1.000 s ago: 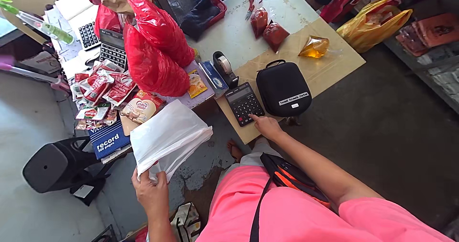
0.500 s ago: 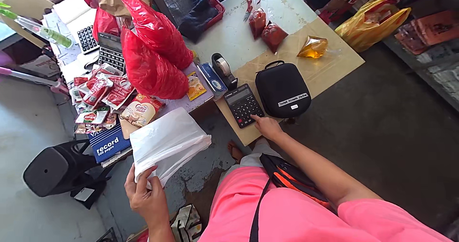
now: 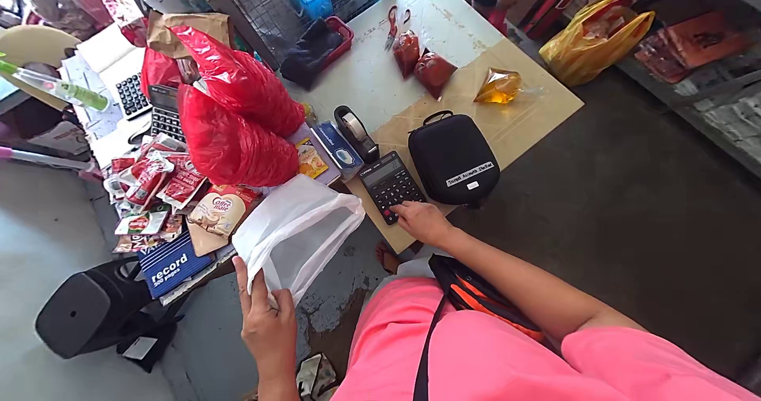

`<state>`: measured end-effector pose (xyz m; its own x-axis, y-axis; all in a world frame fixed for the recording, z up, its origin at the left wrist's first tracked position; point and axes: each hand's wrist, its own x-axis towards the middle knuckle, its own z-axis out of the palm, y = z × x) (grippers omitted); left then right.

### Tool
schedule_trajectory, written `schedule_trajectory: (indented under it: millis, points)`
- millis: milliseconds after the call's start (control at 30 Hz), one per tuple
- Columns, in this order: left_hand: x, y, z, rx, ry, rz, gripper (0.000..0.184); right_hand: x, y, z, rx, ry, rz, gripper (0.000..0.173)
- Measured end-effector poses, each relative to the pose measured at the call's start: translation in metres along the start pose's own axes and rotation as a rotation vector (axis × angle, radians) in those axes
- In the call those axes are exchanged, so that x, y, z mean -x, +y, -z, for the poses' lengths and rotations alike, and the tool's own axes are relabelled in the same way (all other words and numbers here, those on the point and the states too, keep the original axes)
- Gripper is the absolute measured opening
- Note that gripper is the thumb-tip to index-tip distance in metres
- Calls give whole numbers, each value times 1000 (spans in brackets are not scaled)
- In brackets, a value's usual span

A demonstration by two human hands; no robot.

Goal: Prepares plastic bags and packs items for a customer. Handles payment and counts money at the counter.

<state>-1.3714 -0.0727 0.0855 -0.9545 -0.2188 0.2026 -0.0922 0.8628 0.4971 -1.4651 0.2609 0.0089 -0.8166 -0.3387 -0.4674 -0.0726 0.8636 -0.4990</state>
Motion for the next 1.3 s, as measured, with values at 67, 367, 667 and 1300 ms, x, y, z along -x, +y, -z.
schedule_trajectory:
  millis: [67, 367, 667, 1300]
  points:
    - [-4, 6, 1, 2, 8, 8, 56, 0, 14, -1, 37, -115, -149, 47]
    - [5, 1, 4, -45, 5, 102, 60, 2, 61, -18, 108, -265, -260, 55]
    - [6, 10, -3, -5, -127, 66, 65, 15, 38, -6, -150, 57, 82, 29]
    - [-101, 205, -119, 214, -463, -262, 65, -10, 170, 210, -875, 393, 129, 29]
